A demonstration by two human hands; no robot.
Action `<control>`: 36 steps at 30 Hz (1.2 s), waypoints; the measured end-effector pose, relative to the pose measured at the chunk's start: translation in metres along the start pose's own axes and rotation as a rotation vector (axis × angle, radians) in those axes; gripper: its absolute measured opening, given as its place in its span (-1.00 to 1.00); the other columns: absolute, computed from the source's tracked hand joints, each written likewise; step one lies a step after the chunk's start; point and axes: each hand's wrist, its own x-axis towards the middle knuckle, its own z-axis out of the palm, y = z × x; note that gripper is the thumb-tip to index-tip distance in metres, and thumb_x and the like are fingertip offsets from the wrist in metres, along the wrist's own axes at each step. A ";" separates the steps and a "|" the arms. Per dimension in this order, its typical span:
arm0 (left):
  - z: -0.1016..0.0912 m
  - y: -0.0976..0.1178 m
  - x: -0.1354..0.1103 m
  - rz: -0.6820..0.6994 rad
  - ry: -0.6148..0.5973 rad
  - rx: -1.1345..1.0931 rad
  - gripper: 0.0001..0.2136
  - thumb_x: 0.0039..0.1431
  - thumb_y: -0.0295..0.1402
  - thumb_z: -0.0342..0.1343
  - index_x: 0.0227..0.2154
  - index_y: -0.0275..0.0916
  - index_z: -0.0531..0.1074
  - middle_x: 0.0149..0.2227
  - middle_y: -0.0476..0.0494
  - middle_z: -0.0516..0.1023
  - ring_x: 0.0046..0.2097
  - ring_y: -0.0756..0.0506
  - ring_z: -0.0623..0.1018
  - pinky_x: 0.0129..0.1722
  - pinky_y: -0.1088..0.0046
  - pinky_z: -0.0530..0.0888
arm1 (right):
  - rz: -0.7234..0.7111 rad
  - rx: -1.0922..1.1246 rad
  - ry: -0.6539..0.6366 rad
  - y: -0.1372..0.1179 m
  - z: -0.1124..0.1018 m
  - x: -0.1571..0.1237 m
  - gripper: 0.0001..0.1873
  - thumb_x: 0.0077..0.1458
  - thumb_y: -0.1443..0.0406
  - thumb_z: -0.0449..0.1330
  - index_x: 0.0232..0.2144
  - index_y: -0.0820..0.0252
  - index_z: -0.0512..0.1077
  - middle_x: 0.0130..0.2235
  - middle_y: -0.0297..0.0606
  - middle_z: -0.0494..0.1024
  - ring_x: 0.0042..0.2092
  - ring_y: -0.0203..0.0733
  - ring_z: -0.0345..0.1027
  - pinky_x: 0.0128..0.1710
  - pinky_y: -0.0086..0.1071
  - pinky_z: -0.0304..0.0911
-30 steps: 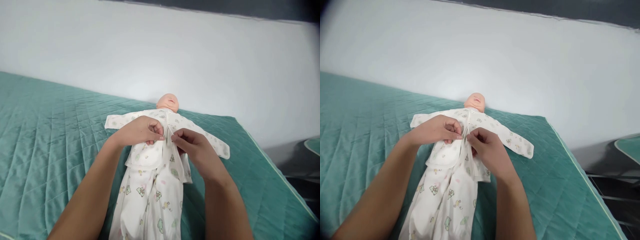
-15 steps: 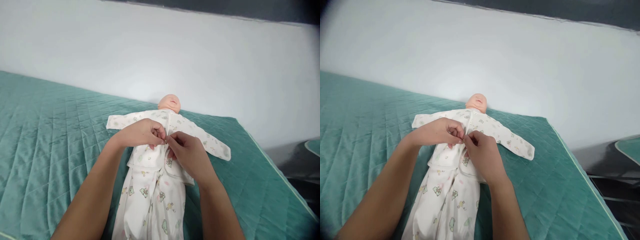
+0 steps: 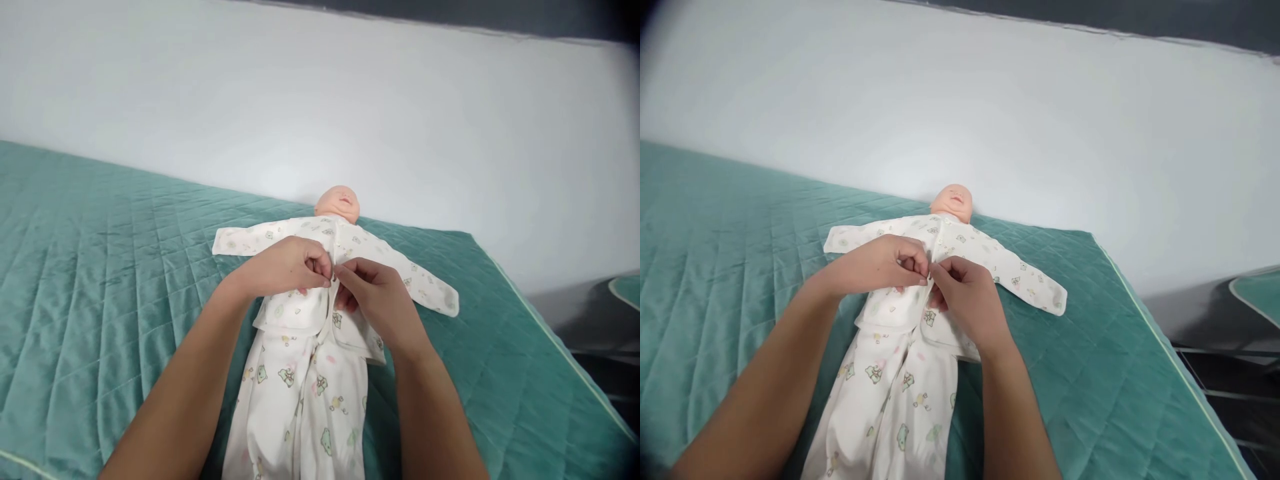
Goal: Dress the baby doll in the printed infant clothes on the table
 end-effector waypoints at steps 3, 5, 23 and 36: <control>0.015 -0.003 -0.007 0.048 0.147 -0.001 -0.94 0.06 -0.33 0.16 -0.42 -0.19 0.46 -0.34 0.00 0.50 -0.34 -0.01 0.45 -0.41 0.49 0.33 | -0.022 0.030 0.006 0.003 0.001 -0.002 -0.67 0.19 0.11 0.18 -0.53 0.17 0.39 -0.59 -0.35 0.50 -0.53 -0.33 0.31 -0.47 -0.46 0.26; 0.026 -0.006 -0.012 0.074 0.252 0.001 -0.93 0.11 -0.33 0.14 -0.42 -0.19 0.45 -0.31 -0.01 0.48 -0.32 0.00 0.42 -0.36 0.47 0.34 | -0.035 0.044 0.015 0.005 0.002 -0.002 -0.67 0.18 0.09 0.19 -0.52 0.16 0.40 -0.59 -0.35 0.50 -0.52 -0.33 0.31 -0.46 -0.45 0.25; 0.031 -0.017 -0.012 0.066 0.281 -0.241 -0.86 0.15 -0.26 0.20 -0.37 -0.22 0.50 -0.36 -0.01 0.47 -0.40 0.05 0.38 -0.39 0.50 0.32 | -0.083 0.142 0.065 0.008 0.007 -0.002 -0.67 0.18 0.09 0.20 -0.52 0.16 0.41 -0.63 -0.39 0.42 -0.57 -0.34 0.22 -0.54 -0.45 0.14; 0.030 -0.015 -0.014 0.049 0.184 -0.439 -0.77 0.15 -0.19 0.24 -0.28 -0.25 0.56 -0.39 -0.06 0.55 -0.31 -0.01 0.54 -0.32 0.48 0.47 | -0.177 0.134 0.047 0.015 0.005 -0.001 -0.69 0.19 0.08 0.21 -0.48 0.13 0.41 -0.65 -0.43 0.41 -0.59 -0.32 0.21 -0.54 -0.41 0.11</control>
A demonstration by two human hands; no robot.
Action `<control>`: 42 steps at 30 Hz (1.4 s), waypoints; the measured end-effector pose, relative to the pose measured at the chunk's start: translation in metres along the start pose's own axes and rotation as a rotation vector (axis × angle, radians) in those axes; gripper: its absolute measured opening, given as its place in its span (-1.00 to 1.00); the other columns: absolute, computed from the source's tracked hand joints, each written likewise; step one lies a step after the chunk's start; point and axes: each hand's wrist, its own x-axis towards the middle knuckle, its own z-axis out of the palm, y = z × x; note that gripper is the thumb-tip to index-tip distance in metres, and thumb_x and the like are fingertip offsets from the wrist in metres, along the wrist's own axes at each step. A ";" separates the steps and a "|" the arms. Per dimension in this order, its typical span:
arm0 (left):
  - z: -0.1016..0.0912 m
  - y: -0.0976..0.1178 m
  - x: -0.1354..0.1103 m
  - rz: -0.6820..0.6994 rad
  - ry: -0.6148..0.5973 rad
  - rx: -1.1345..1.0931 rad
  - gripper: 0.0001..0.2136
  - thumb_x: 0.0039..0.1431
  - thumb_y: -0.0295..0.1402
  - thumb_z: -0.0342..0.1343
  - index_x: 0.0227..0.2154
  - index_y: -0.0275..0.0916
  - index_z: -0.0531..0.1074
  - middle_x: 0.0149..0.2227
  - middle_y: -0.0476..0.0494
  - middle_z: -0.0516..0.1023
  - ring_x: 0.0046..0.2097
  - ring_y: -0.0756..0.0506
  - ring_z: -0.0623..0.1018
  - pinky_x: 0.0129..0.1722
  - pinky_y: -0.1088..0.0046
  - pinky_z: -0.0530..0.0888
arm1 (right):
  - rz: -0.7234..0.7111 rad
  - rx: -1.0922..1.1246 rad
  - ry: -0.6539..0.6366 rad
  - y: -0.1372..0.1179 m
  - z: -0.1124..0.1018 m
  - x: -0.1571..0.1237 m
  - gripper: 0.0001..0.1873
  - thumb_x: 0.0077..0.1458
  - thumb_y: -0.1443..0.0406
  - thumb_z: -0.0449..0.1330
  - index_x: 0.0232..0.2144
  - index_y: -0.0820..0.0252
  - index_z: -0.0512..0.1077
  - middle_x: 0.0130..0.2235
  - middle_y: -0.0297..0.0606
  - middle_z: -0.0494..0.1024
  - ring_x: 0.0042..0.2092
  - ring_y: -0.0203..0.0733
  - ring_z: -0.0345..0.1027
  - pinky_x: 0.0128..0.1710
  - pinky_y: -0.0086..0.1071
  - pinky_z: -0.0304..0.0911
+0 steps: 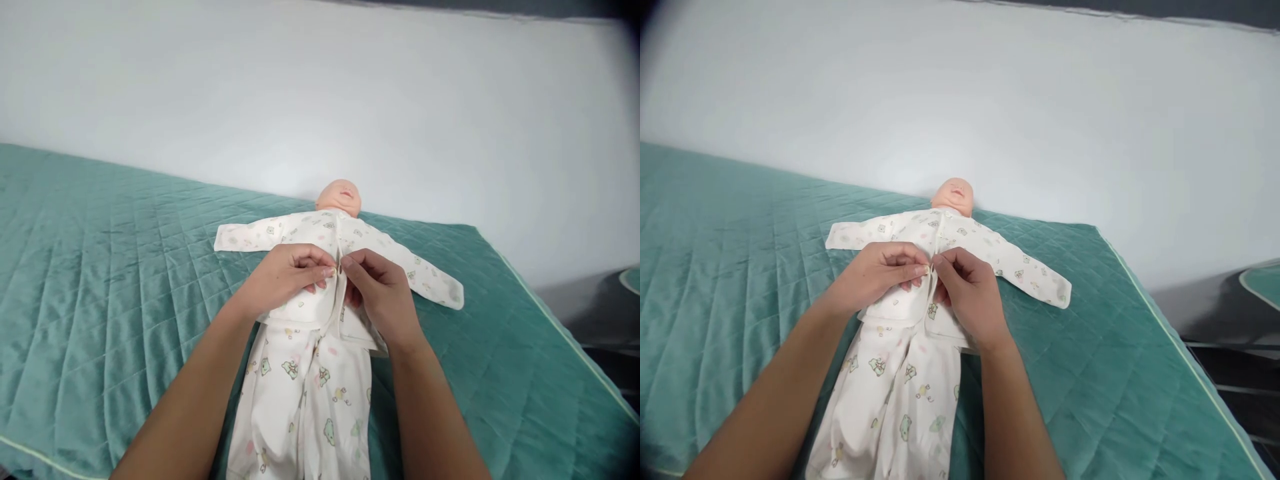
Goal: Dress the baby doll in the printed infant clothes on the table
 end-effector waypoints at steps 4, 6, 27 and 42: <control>-0.001 -0.002 0.000 -0.003 0.016 -0.025 -0.79 0.15 -0.21 0.24 -0.25 -0.25 0.57 -0.42 -0.05 0.55 -0.33 0.01 0.53 -0.33 0.50 0.46 | 0.000 -0.001 -0.023 0.000 -0.001 0.000 -0.68 0.20 0.08 0.20 -0.48 0.14 0.42 -0.65 -0.43 0.41 -0.57 -0.32 0.21 -0.52 -0.41 0.12; -0.001 -0.003 0.000 -0.005 0.025 -0.033 -0.79 0.15 -0.22 0.25 -0.24 -0.24 0.57 -0.43 -0.04 0.55 -0.35 0.02 0.52 -0.34 0.50 0.46 | 0.000 -0.013 -0.033 0.000 -0.001 0.000 -0.68 0.21 0.07 0.19 -0.47 0.13 0.42 -0.64 -0.43 0.42 -0.56 -0.32 0.23 -0.51 -0.40 0.14; 0.000 -0.005 0.001 -0.002 0.047 0.000 -0.81 0.15 -0.24 0.26 -0.31 -0.27 0.53 -0.45 -0.04 0.54 -0.39 0.03 0.52 -0.35 0.49 0.48 | 0.021 0.036 -0.066 0.000 -0.004 0.000 -0.66 0.23 0.09 0.17 -0.49 0.17 0.42 -0.57 -0.38 0.49 -0.55 -0.35 0.32 -0.51 -0.46 0.22; 0.000 -0.001 -0.001 -0.065 0.042 0.056 -0.81 0.16 -0.21 0.22 -0.34 -0.26 0.52 -0.43 -0.04 0.52 -0.36 0.01 0.51 -0.33 0.48 0.47 | 0.017 0.123 -0.113 -0.002 -0.003 0.000 -0.76 0.28 0.13 0.12 -0.36 0.15 0.36 -0.44 -0.32 0.60 -0.54 -0.34 0.42 -0.56 -0.50 0.19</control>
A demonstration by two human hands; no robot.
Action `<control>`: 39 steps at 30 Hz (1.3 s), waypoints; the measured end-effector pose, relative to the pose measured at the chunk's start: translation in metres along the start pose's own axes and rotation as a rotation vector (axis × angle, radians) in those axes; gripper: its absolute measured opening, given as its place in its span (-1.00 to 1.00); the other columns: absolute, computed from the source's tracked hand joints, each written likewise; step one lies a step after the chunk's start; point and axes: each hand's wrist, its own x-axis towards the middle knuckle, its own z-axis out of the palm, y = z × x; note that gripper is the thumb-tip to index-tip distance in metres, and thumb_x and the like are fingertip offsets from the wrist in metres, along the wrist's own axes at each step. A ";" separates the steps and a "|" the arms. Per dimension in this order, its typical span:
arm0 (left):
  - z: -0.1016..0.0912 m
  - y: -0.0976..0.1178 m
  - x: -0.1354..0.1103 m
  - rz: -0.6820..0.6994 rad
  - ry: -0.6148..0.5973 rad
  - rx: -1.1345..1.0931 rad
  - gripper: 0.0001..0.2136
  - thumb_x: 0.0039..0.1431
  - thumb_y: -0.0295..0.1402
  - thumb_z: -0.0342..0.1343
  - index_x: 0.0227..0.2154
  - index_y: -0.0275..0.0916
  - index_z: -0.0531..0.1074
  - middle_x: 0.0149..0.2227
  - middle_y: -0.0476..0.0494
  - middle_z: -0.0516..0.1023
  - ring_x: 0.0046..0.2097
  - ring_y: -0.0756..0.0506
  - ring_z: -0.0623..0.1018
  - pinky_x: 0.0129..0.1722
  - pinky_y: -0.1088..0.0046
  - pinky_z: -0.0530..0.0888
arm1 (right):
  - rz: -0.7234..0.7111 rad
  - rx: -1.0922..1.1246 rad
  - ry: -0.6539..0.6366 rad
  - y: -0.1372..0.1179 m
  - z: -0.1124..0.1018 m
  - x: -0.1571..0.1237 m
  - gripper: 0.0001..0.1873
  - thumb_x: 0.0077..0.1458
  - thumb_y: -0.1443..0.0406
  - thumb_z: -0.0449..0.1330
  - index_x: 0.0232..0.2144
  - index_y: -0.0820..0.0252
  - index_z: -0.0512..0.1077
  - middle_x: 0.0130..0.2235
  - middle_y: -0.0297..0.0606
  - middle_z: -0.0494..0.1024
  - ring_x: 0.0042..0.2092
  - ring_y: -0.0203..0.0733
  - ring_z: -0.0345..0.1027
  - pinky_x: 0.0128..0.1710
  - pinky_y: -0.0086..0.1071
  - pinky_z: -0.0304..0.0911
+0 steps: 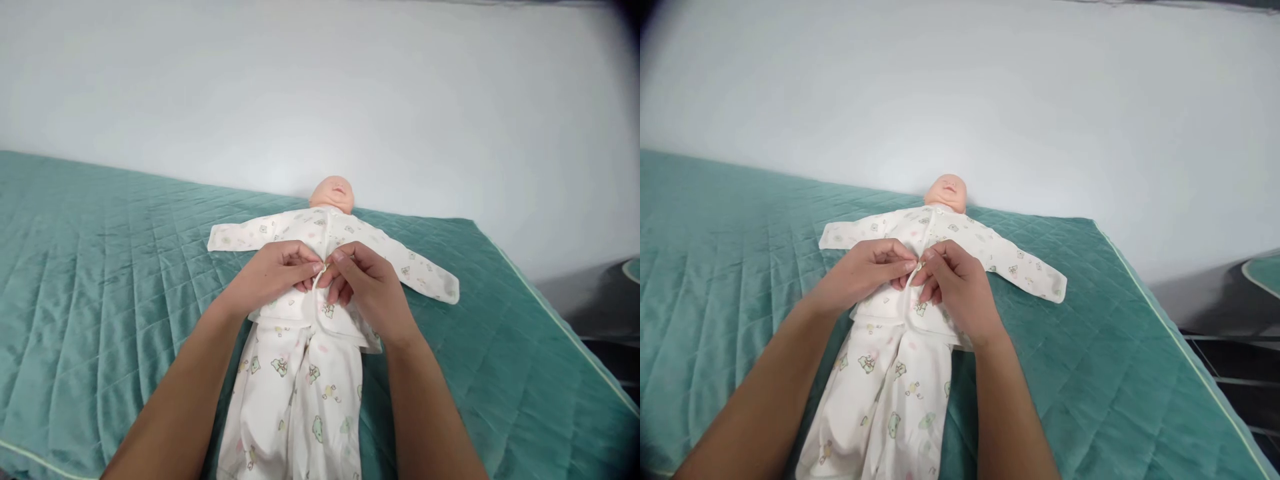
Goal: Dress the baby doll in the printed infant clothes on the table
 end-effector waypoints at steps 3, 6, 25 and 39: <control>0.000 0.000 -0.001 0.007 -0.013 0.001 -0.80 0.13 -0.20 0.25 -0.32 -0.24 0.53 -0.41 -0.04 0.54 -0.34 0.00 0.52 -0.31 0.47 0.47 | -0.004 0.002 0.000 0.001 0.000 0.000 -0.77 0.28 0.14 0.13 -0.35 0.14 0.36 -0.46 -0.33 0.59 -0.54 -0.33 0.41 -0.56 -0.49 0.20; 0.000 0.000 -0.001 0.012 -0.003 0.035 -0.84 0.14 -0.24 0.23 -0.30 -0.22 0.53 -0.44 -0.02 0.52 -0.34 0.00 0.52 -0.30 0.47 0.46 | -0.005 -0.001 0.001 0.001 0.000 0.000 -0.78 0.27 0.14 0.14 -0.35 0.14 0.37 -0.46 -0.34 0.58 -0.55 -0.34 0.41 -0.56 -0.49 0.19; 0.005 -0.003 0.002 -0.003 0.081 -0.002 -0.89 0.11 -0.41 0.17 -0.27 -0.22 0.52 -0.49 0.00 0.49 -0.44 0.03 0.49 -0.36 0.48 0.45 | -0.028 0.011 0.036 0.001 0.002 0.001 -0.83 0.28 0.16 0.14 -0.30 0.11 0.42 -0.51 -0.42 0.50 -0.58 -0.39 0.34 -0.59 -0.51 0.17; -0.006 0.002 -0.003 -0.052 -0.112 -0.069 -0.77 0.13 -0.38 0.19 -0.13 -0.18 0.53 -0.37 -0.03 0.55 -0.46 0.04 0.51 -0.44 0.51 0.48 | -0.011 -0.004 0.117 0.005 0.002 0.003 -0.81 0.17 0.14 0.25 -0.21 0.09 0.45 -0.53 -0.46 0.46 -0.61 -0.38 0.31 -0.63 -0.50 0.15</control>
